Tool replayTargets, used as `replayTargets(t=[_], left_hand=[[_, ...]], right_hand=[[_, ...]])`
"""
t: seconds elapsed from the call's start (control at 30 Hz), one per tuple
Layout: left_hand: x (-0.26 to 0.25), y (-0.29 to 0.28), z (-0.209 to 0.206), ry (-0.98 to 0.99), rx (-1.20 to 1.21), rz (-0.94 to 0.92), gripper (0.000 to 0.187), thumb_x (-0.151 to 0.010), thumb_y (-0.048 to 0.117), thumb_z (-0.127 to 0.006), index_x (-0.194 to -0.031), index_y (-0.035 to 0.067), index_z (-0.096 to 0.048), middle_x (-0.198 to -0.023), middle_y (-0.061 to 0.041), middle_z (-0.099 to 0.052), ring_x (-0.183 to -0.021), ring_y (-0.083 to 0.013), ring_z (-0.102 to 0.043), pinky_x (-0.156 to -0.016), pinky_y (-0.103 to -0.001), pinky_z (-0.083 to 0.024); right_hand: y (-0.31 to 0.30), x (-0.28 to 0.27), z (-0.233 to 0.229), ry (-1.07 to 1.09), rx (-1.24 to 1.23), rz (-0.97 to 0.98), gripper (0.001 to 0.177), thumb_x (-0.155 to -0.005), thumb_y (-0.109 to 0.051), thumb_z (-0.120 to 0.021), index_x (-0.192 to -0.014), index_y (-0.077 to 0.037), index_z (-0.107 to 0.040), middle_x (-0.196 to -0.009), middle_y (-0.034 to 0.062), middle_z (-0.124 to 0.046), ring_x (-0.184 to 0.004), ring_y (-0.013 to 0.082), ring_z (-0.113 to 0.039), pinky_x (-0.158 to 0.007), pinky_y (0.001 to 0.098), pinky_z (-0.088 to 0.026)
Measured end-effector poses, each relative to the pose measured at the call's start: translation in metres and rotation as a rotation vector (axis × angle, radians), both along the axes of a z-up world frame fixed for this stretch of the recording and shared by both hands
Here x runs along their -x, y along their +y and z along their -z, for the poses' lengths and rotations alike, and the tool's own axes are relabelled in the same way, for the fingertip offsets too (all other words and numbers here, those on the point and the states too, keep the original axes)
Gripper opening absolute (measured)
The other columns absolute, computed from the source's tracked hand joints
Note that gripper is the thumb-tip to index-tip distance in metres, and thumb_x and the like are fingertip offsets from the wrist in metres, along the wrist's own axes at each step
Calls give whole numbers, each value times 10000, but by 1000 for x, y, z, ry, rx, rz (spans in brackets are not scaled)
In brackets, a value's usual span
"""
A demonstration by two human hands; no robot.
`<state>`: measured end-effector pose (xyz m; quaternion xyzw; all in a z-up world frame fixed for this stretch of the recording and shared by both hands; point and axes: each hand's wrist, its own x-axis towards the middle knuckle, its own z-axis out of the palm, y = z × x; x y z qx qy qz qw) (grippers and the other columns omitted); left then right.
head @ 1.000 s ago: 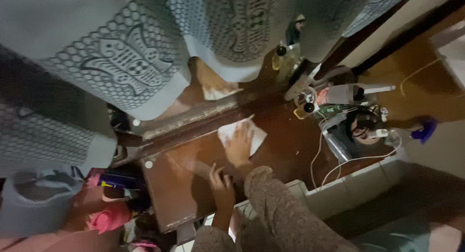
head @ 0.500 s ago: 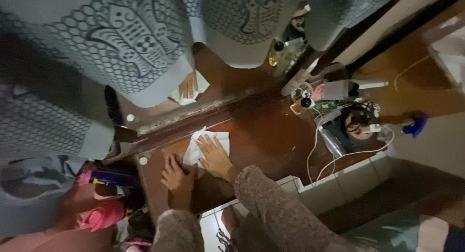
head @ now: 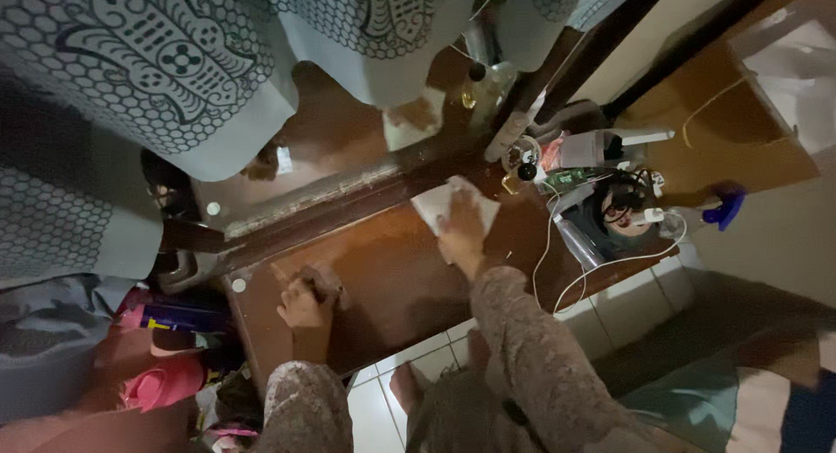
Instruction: The person sprays a liquid onto the top of a wooden dresser and wipes it with a tissue, then reorganizes cosmetic bottles and items in a wooden tray on the dresser.
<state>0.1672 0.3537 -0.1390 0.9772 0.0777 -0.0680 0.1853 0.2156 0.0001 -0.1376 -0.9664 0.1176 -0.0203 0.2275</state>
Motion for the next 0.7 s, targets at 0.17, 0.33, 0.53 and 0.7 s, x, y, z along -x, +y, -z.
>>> replayTargets(t=[0.17,0.33,0.53,0.7], left_hand=[[0,-5,-5,-49,22,-38,796,-753,464,-828,-1400,119,-518,-1537,-167,-421,-1304,-386,-474,-1044,-600,-341],[-5,11,-8,-120,59,133,892,-713,418,-846,-1494,220,-463,-1523,-75,-439,-1356,-348,-409,-1071,-615,-325],[-23,31,-5,-28,-4,287,871,-687,426,-879,-1428,185,-490,-1444,-108,-471,-1360,-341,-435,-1029,-613,-374],[-20,45,43,-393,116,327,609,-714,301,-800,-1229,62,-580,-1512,-372,-428,-1080,-408,-638,-851,-450,-550]], right_hand=[[-42,24,23,-24,211,111,757,-1025,-390,-483,-1572,69,-231,-1650,280,-177,-1532,458,-134,-1222,539,-143],[-32,62,43,-83,227,176,735,-1037,-356,-485,-1588,59,-232,-1658,333,-163,-1545,503,-140,-1223,598,-170],[34,95,28,-57,342,126,790,-974,-341,-540,-1592,42,-233,-1653,345,-149,-1508,522,-184,-1201,595,-208],[118,98,34,101,150,-37,788,-966,-324,-570,-1614,-26,-233,-1679,283,-161,-1549,461,-177,-1233,578,-198]])
